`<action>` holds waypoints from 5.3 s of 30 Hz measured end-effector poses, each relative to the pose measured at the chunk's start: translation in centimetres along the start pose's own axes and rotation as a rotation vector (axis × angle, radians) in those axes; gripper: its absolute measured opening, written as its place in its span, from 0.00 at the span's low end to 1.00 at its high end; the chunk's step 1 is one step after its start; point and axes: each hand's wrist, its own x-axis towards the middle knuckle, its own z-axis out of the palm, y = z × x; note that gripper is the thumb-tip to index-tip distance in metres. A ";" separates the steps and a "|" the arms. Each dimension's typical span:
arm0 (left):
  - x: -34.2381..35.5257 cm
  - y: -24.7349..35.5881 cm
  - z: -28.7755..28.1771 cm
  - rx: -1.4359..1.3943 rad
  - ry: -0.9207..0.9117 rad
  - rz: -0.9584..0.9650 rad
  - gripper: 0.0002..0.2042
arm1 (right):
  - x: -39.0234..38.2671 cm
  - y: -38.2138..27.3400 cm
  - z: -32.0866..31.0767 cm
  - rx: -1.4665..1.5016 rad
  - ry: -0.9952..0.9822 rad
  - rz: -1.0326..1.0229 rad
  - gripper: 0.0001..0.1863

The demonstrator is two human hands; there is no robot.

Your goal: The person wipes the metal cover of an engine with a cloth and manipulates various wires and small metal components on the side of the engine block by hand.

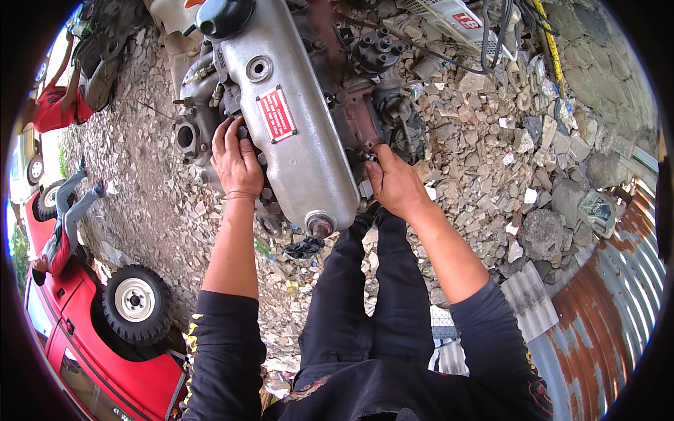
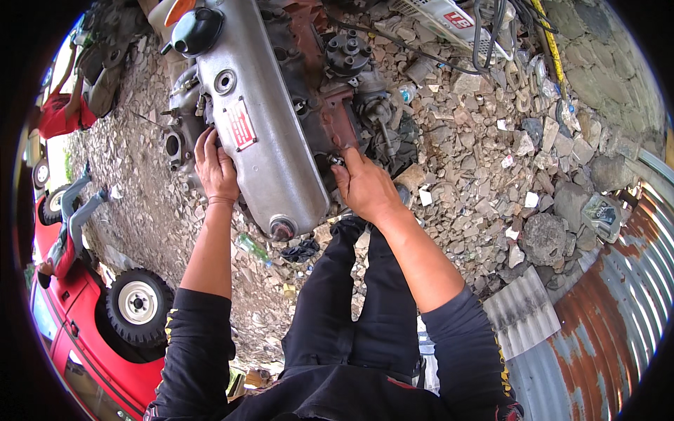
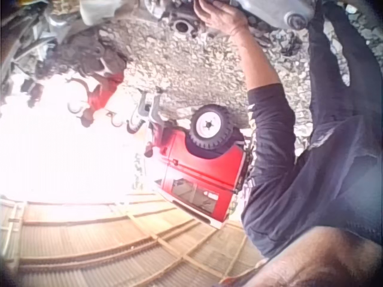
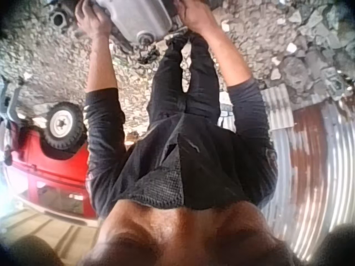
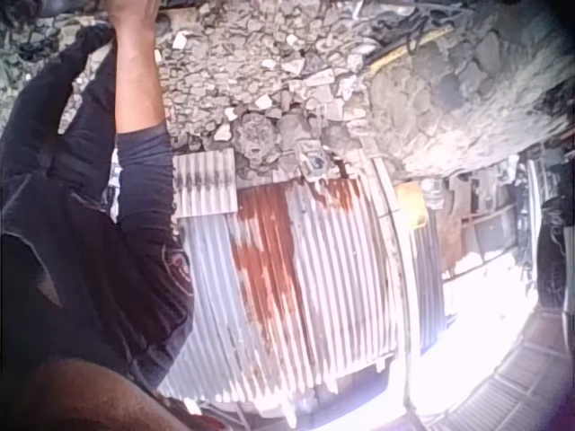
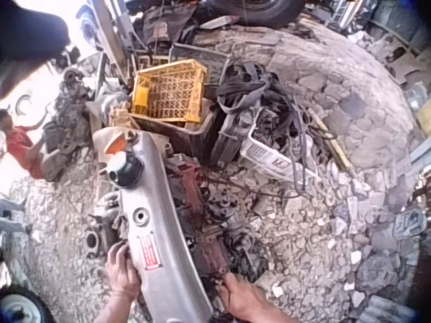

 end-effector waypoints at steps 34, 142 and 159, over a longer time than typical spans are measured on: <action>-0.2 0.2 -0.2 0.010 -0.025 -0.055 0.19 | 0.8 3.6 -2.9 -0.041 -0.291 -0.094 0.24; 1.0 -0.2 1.0 -0.061 0.019 -0.198 0.25 | 7.2 4.0 1.7 -0.092 -0.119 0.473 0.17; -0.6 -8.5 2.8 -0.509 0.034 -0.294 0.31 | 0.5 14.4 -3.7 0.367 0.264 0.577 0.09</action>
